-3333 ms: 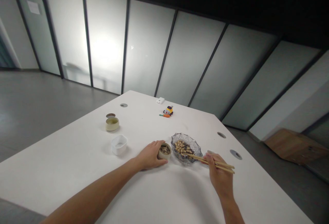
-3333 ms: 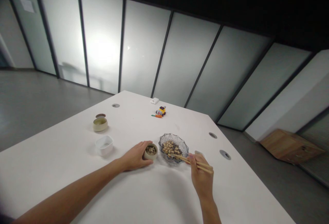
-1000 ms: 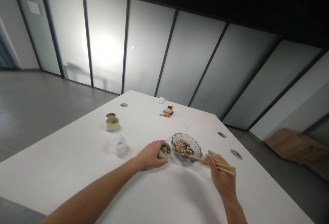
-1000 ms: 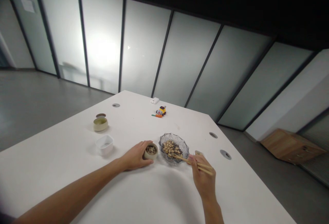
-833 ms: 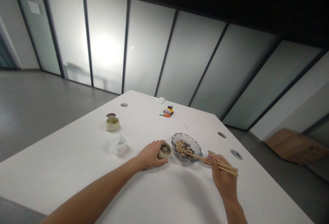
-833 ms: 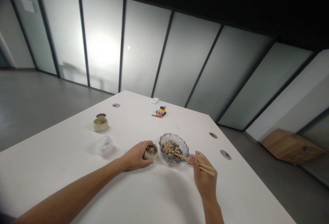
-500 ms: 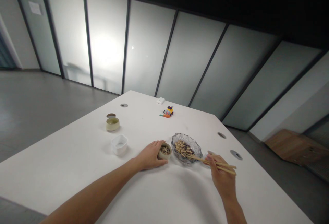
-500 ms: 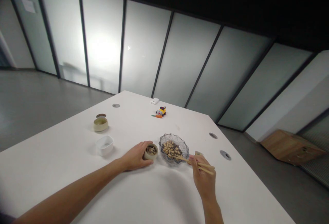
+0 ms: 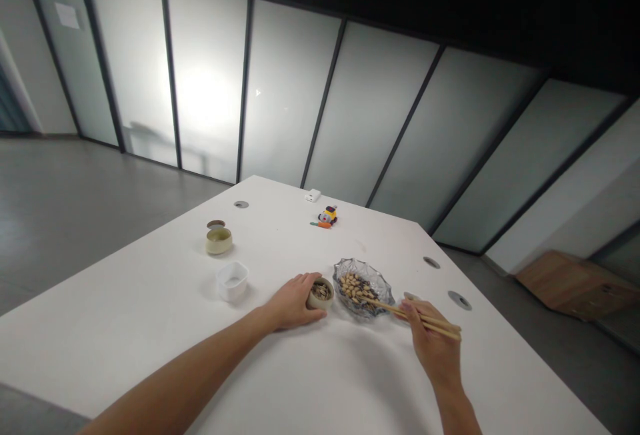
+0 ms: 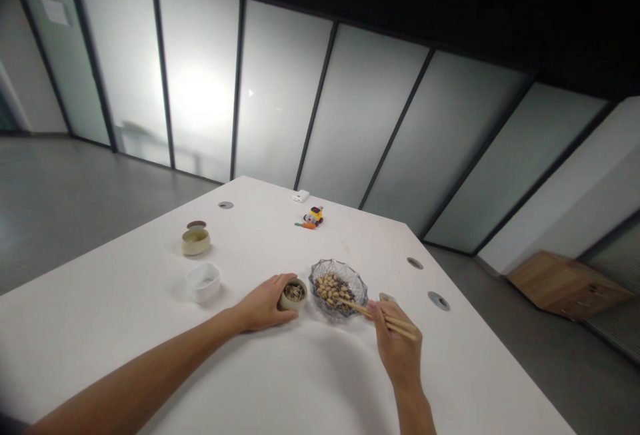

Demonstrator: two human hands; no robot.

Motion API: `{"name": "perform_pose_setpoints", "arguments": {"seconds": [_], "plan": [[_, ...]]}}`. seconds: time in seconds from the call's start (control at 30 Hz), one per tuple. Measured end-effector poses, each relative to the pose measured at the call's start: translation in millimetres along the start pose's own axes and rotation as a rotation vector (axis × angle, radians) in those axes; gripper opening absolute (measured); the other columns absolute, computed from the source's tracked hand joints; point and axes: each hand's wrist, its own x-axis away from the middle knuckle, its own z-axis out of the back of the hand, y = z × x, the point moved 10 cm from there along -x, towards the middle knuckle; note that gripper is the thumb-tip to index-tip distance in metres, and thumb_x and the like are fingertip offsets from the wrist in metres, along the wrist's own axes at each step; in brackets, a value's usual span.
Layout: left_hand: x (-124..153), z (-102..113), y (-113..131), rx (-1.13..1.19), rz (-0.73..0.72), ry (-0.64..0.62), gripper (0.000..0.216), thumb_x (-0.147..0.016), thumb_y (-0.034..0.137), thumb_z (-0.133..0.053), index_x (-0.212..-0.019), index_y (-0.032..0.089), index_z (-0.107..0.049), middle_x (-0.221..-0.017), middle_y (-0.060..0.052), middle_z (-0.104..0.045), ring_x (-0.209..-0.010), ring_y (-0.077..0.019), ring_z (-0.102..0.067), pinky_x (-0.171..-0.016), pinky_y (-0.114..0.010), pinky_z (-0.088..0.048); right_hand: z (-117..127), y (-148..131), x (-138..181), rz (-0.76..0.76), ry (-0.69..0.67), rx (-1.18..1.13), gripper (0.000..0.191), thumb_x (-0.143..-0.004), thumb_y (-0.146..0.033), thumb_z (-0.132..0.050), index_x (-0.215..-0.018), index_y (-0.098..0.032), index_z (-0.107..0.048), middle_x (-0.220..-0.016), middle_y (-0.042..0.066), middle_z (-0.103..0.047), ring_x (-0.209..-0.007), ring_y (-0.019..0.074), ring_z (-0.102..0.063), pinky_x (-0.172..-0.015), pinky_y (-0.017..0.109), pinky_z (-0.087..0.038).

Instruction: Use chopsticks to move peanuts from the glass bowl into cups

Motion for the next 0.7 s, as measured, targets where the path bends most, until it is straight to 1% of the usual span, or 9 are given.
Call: {"name": "perform_pose_setpoints", "arguments": {"seconds": [0.1, 0.2, 0.3, 0.43, 0.53, 0.6, 0.7], "plan": [[0, 0, 0, 0.002, 0.001, 0.002, 0.077, -0.079, 0.041, -0.081, -0.147, 0.023, -0.05, -0.141, -0.013, -0.063, -0.129, -0.0354, -0.061, -0.113, -0.048, -0.047, -1, -2, -1, 0.027, -0.021, 0.039, 0.047, -0.099, -0.061, -0.059, -0.079, -0.023, -0.079, -0.087, 0.007, -0.081, -0.092, 0.0272, -0.078, -0.092, 0.041, -0.061], [-1, -1, 0, -0.001, -0.004, -0.003, 0.077, -0.079, 0.041, -0.081, -0.147, 0.023, -0.049, -0.142, -0.014, -0.063, -0.13, -0.0354, -0.06, -0.114, -0.048, -0.046, -2, -7, -2, 0.06, -0.043, 0.051, 0.048, -0.1, -0.061, -0.057, -0.078, -0.024, -0.079, -0.088, 0.007, -0.08, -0.087, 0.0256, -0.077, -0.093, 0.042, -0.062], [-1, -1, 0, -0.009, -0.012, -0.004, 0.077, -0.079, 0.041, -0.081, -0.147, 0.022, -0.049, -0.142, -0.014, -0.063, -0.13, -0.0353, -0.06, -0.114, -0.048, -0.046, -6, -14, -4, 0.085, -0.09, 0.013, 0.046, -0.1, -0.059, -0.057, -0.077, -0.025, -0.078, -0.086, 0.006, -0.08, -0.081, 0.024, -0.076, -0.096, 0.045, -0.061], [-2, -2, -1, -0.012, -0.015, -0.002, 0.077, -0.08, 0.04, -0.081, -0.147, 0.021, -0.049, -0.143, -0.015, -0.062, -0.131, -0.0351, -0.06, -0.115, -0.047, -0.046, -9, -17, -4, 0.088, -0.135, -0.036, 0.043, -0.1, -0.056, -0.06, -0.075, -0.025, -0.079, -0.083, 0.006, -0.08, -0.082, 0.0244, -0.076, -0.098, 0.047, -0.06], [-2, -3, -2, -0.011, -0.016, -0.002, 0.078, -0.08, 0.04, -0.081, -0.148, 0.021, -0.048, -0.144, -0.015, -0.061, -0.133, -0.035, -0.059, -0.116, -0.047, -0.045, -8, -16, -4, 0.084, -0.115, -0.043, 0.044, -0.099, -0.056, -0.061, -0.073, -0.025, -0.079, -0.082, 0.006, -0.08, -0.081, 0.0244, -0.077, -0.098, 0.047, -0.06], [-2, -3, -2, -0.007, -0.017, -0.004, 0.078, -0.08, 0.041, -0.081, -0.148, 0.022, -0.048, -0.144, -0.014, -0.061, -0.133, -0.0352, -0.058, -0.116, -0.048, -0.044, -6, -15, -4, 0.083, -0.095, -0.036, 0.043, -0.099, -0.057, -0.062, -0.075, -0.025, -0.08, -0.083, 0.006, -0.08, -0.081, 0.0244, -0.077, -0.099, 0.047, -0.06], [-1, -3, -2, -0.003, -0.017, -0.011, 0.078, -0.08, 0.041, -0.08, -0.148, 0.021, -0.047, -0.143, -0.016, -0.061, -0.132, -0.0357, -0.059, -0.115, -0.049, -0.045, -2, -14, -3, 0.086, -0.064, 0.001, 0.043, -0.098, -0.059, -0.062, -0.079, -0.025, -0.08, -0.087, 0.006, -0.081, -0.084, 0.0251, -0.077, -0.095, 0.044, -0.061]]}}
